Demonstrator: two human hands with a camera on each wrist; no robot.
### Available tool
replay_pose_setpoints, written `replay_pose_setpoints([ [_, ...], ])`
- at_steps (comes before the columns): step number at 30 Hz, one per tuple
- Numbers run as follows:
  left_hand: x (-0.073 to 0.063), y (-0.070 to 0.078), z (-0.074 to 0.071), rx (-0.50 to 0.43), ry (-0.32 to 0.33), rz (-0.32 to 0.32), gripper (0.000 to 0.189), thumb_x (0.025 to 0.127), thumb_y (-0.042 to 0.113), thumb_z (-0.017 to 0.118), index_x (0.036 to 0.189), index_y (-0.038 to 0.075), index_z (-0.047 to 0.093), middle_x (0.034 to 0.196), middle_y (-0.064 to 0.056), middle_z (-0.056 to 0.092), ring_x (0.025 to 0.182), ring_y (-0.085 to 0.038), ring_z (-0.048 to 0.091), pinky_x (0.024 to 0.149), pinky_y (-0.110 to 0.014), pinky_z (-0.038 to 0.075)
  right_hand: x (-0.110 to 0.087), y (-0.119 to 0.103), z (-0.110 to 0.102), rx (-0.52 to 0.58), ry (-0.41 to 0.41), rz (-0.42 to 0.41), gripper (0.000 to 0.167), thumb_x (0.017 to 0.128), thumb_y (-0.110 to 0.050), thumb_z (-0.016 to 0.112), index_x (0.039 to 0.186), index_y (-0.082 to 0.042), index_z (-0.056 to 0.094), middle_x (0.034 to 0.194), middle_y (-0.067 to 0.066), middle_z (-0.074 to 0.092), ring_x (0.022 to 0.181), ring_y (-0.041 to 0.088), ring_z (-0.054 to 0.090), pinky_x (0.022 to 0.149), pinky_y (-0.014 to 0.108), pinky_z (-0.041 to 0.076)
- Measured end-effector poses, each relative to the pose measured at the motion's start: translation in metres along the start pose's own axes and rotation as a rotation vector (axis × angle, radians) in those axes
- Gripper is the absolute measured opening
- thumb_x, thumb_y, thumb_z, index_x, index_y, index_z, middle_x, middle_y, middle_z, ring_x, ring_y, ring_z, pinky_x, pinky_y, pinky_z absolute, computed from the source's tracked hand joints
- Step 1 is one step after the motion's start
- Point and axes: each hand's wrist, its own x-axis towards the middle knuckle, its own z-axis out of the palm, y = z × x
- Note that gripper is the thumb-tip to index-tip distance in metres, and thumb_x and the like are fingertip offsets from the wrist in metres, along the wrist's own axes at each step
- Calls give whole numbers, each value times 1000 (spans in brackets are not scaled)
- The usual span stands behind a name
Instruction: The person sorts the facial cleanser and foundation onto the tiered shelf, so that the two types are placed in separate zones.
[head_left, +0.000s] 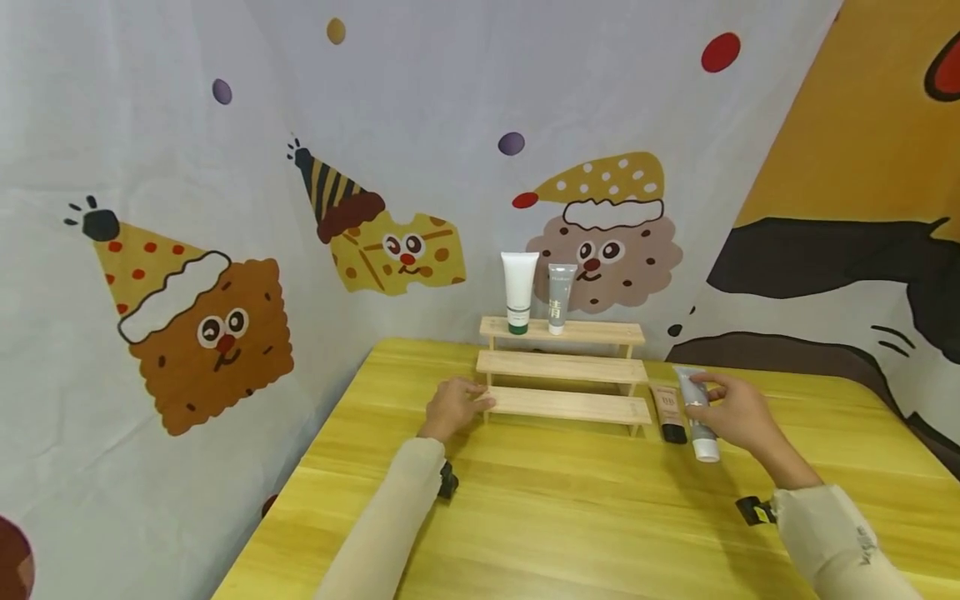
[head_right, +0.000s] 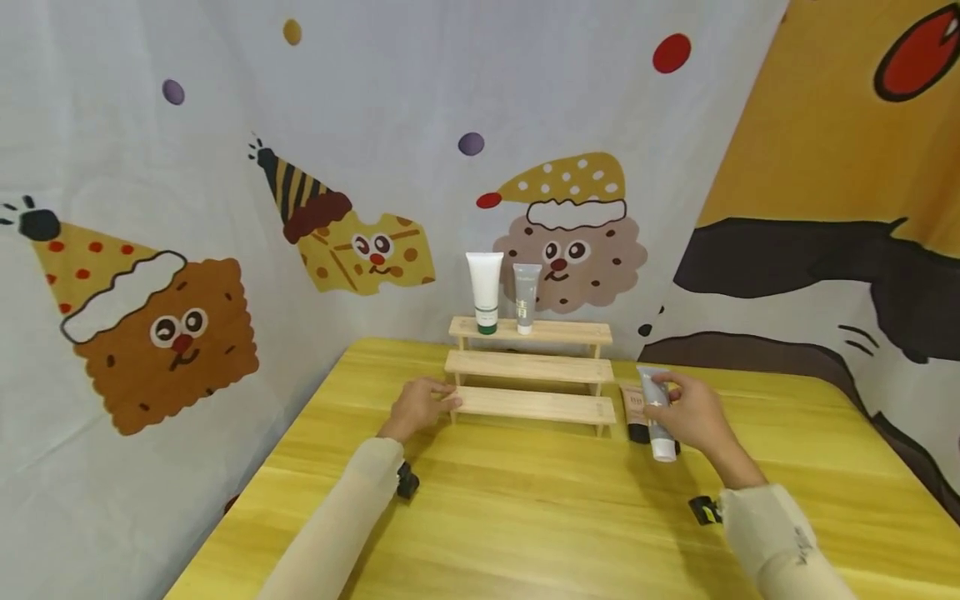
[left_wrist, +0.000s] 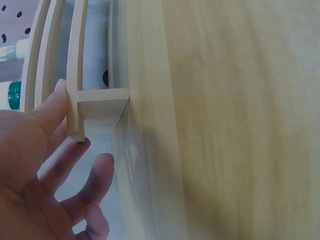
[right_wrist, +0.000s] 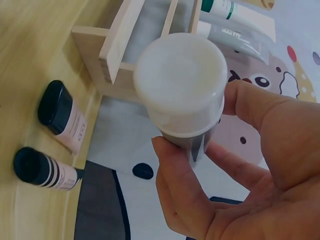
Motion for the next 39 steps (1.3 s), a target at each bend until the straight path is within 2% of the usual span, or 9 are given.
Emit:
replay_pose_setpoints([
  [3, -1, 1, 2, -4, -6, -2, 38, 89, 43, 72, 121, 22, 74, 135, -2, 63, 129, -31, 53, 96, -60, 45, 0, -2, 3, -2, 14, -13, 61, 87, -17, 76, 134, 13, 51, 107, 37, 58, 72, 26, 64, 54, 35, 55],
  [9, 0, -1, 1, 20, 13, 0, 38, 90, 45, 71, 122, 25, 73, 135, -1, 62, 128, -30, 54, 85, -52, 52, 5, -9, 9, -13, 64, -61, 60, 84, -13, 77, 133, 11, 52, 106, 36, 59, 75, 31, 65, 53, 34, 56],
  [14, 1, -4, -1, 20, 12, 1, 39, 89, 45, 72, 122, 24, 73, 135, -1, 63, 126, -30, 56, 86, -52, 52, 8, -19, 11, 3, 92, -69, 63, 84, -13, 77, 135, 11, 48, 108, 37, 58, 78, 35, 66, 55, 35, 57],
  [22, 0, -3, -1, 5, -1, -22, 39, 90, 46, 71, 122, 25, 73, 137, -2, 61, 130, -30, 52, 96, -56, 47, 8, -33, 15, 62, 116, -54, 69, 85, -11, 76, 142, 8, 42, 114, 35, 57, 86, 40, 65, 57, 36, 57],
  [28, 1, -1, -1, -2, -4, -18, 39, 90, 45, 72, 122, 24, 73, 136, -2, 62, 130, -30, 52, 97, -56, 46, 10, -38, 18, 74, 163, -48, 72, 85, -12, 77, 143, 9, 39, 120, 36, 54, 97, 47, 63, 68, 47, 59],
  [31, 1, -2, 1, 7, -1, -15, 38, 89, 45, 72, 121, 24, 74, 136, -1, 62, 129, -30, 53, 94, -54, 49, 12, -39, 19, 83, 185, -38, 75, 85, -11, 77, 145, 8, 36, 119, 35, 54, 96, 47, 64, 71, 50, 58],
  [35, 1, -3, 1, 0, 7, -11, 38, 89, 45, 72, 120, 24, 74, 135, -1, 62, 128, -30, 54, 91, -54, 50, 15, -40, 22, 82, 221, -32, 80, 84, -10, 78, 147, 8, 32, 117, 33, 54, 95, 46, 64, 70, 49, 58],
  [39, 1, -2, 1, -6, 10, -6, 38, 89, 45, 72, 121, 23, 74, 135, -1, 63, 129, -30, 53, 95, -55, 48, 20, -42, 24, 86, 235, -30, 82, 84, -11, 76, 148, 8, 29, 115, 31, 54, 96, 45, 64, 69, 47, 57],
])
